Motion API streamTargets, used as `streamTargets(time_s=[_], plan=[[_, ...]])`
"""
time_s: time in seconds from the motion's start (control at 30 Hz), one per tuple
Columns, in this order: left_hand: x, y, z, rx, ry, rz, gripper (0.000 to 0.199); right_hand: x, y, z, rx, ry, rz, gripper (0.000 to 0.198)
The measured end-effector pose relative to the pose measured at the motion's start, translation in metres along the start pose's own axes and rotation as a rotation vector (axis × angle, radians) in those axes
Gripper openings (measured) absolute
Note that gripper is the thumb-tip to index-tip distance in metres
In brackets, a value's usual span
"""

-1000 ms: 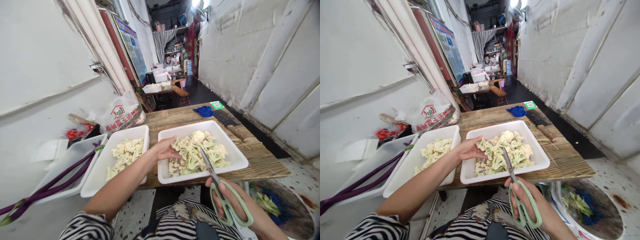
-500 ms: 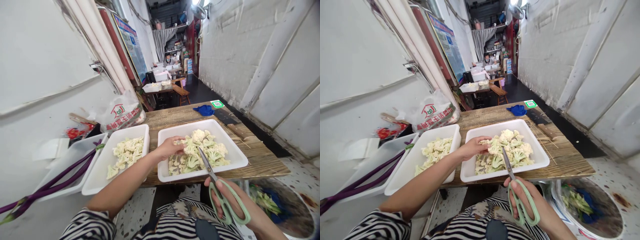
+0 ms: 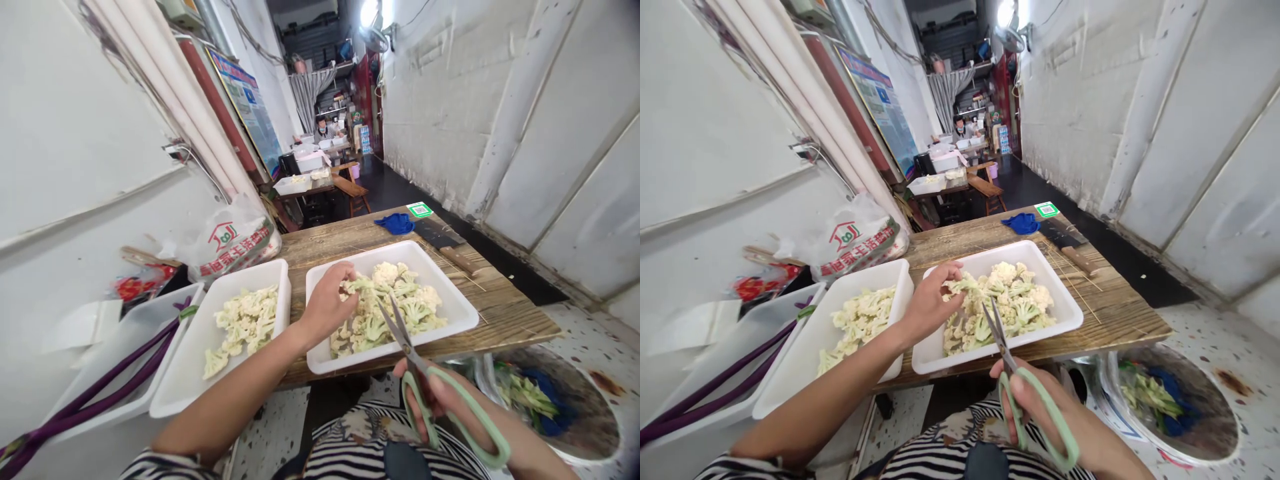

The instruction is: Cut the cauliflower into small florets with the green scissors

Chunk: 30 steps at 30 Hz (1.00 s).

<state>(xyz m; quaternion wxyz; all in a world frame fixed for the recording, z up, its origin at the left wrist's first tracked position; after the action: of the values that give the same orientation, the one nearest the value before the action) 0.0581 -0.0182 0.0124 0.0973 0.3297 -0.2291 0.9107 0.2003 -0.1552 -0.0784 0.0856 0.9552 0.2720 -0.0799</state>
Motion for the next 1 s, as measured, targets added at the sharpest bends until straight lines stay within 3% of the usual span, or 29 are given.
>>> streamTargets(time_s=[0.23, 0.5, 0.7, 0.87, 1.0], plan=[[0.000, 0.011, 0.011, -0.281, -0.137, 0.039, 0.016, -0.003, -0.001, -0.016, -0.051, 0.413, 0.106, 0.049], [0.007, 0.017, 0.001, -0.255, -0.145, 0.106, 0.008, -0.001, 0.002, -0.011, -0.081, 0.415, 0.127, 0.048], [0.004, 0.020, 0.003, -0.289, -0.103, 0.060, 0.006, 0.000, 0.000, -0.027, 0.024, 0.523, 0.165, 0.039], [0.000, 0.018, 0.003, -0.275, -0.126, -0.006, 0.004, 0.004, -0.001, -0.030, 0.044, 0.606, 0.186, 0.030], [-0.004, 0.019, 0.010, -0.350, -0.143, -0.030, 0.006, 0.004, -0.001, -0.034, 0.045, 0.608, 0.182, 0.029]])
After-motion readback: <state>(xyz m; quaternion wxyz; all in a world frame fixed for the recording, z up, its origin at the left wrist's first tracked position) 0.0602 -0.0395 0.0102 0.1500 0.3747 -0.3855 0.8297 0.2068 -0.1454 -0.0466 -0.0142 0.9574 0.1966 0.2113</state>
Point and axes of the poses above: each hand's wrist, its own y-axis away from the middle knuckle, its own x-axis out of the back of the hand, z = x × y, the point moved 9 cm from there along -y, towards the middle knuckle
